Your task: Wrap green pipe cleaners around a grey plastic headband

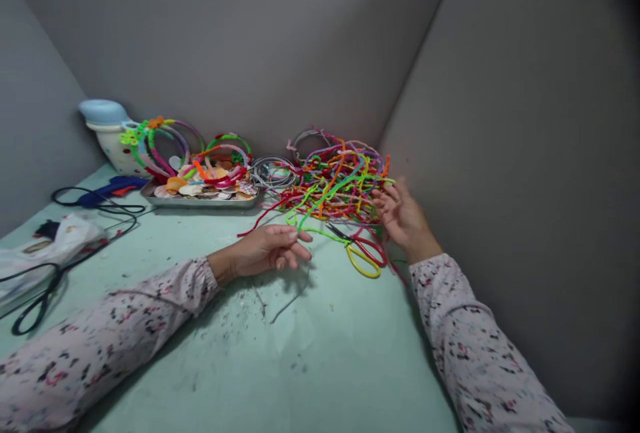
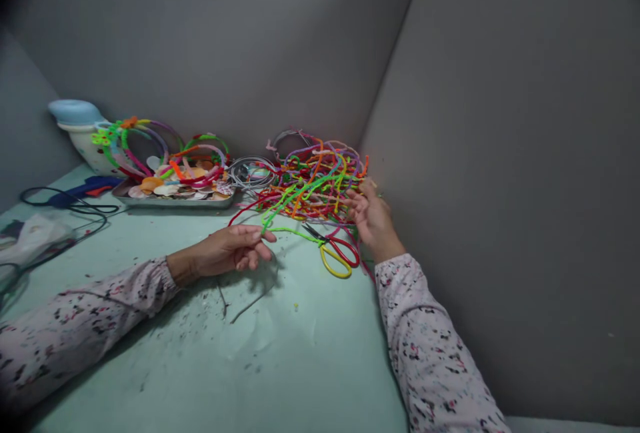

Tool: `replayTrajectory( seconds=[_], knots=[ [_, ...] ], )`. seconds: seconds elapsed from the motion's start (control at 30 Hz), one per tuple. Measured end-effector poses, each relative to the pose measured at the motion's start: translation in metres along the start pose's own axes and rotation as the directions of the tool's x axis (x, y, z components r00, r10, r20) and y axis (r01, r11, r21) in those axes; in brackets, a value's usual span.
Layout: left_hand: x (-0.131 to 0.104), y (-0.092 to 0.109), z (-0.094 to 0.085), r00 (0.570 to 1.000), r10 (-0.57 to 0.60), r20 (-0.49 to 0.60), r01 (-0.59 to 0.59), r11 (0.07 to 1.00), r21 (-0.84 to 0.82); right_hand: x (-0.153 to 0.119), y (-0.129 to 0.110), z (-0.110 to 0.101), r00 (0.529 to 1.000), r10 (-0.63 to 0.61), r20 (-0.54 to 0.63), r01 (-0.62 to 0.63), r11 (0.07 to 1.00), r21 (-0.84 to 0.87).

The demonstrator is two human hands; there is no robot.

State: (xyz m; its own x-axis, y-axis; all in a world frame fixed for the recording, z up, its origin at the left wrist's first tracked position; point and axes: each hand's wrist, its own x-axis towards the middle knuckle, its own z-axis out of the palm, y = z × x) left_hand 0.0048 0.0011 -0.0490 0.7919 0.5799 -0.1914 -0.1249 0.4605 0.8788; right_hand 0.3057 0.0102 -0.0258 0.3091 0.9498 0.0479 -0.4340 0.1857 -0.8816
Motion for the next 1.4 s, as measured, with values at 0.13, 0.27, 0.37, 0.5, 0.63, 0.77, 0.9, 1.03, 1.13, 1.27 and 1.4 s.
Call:
replayTrajectory(
  seconds=[0.13, 0.27, 0.37, 0.5, 0.63, 0.77, 0.9, 1.03, 1.13, 1.27, 1.4],
  knots=[
    [0.002, -0.002, 0.001, 1.000, 0.028, 0.002, -0.027, 0.999, -0.022, -0.029, 0.029, 0.035, 0.939, 0.199, 0.282, -0.099, 0.938, -0.332],
    [0.004, -0.009, 0.000, 0.998, -0.003, 0.059, 0.002, 1.000, 0.014, -0.060, 0.056, 0.066, 0.849, 0.250, 0.465, 0.024, 0.862, -0.506],
    [0.006, -0.012, -0.001, 0.997, -0.021, 0.078, 0.018, 0.999, 0.038, -0.072, 0.062, 0.076, 0.851, 0.178, 0.494, 0.145, 0.824, -0.548],
    [0.007, -0.012, -0.002, 0.999, -0.012, 0.051, 0.012, 1.000, -0.009, -0.074, 0.058, 0.074, 0.868, 0.032, 0.496, 0.312, 0.741, -0.595],
    [0.008, -0.013, -0.003, 1.000, -0.023, -0.001, 0.023, 1.000, -0.002, -0.071, 0.057, 0.071, 0.887, -0.036, 0.459, 0.355, 0.689, -0.632],
    [0.009, -0.015, -0.003, 0.999, -0.038, -0.024, 0.039, 0.998, 0.042, -0.070, 0.060, 0.072, 0.915, 0.004, 0.404, 0.277, 0.721, -0.635],
    [0.010, -0.016, -0.003, 0.999, -0.039, -0.020, 0.040, 0.998, 0.055, -0.072, 0.062, 0.074, 0.925, 0.045, 0.378, 0.223, 0.739, -0.636],
    [0.010, -0.015, -0.003, 0.999, -0.041, -0.022, 0.041, 0.999, 0.022, -0.074, 0.064, 0.073, 0.923, 0.075, 0.378, 0.196, 0.754, -0.627],
    [0.009, -0.014, -0.002, 0.999, -0.038, -0.036, 0.038, 0.999, -0.009, -0.075, 0.069, 0.072, 0.918, 0.099, 0.385, 0.165, 0.787, -0.595],
    [0.008, -0.012, 0.000, 0.998, -0.039, -0.045, 0.039, 0.999, -0.012, -0.075, 0.078, 0.069, 0.924, 0.044, 0.380, 0.205, 0.783, -0.588],
    [0.009, -0.012, 0.001, 0.998, -0.035, -0.047, 0.035, 0.999, -0.006, -0.073, 0.083, 0.066, 0.930, 0.030, 0.365, 0.214, 0.764, -0.609]
  ],
)
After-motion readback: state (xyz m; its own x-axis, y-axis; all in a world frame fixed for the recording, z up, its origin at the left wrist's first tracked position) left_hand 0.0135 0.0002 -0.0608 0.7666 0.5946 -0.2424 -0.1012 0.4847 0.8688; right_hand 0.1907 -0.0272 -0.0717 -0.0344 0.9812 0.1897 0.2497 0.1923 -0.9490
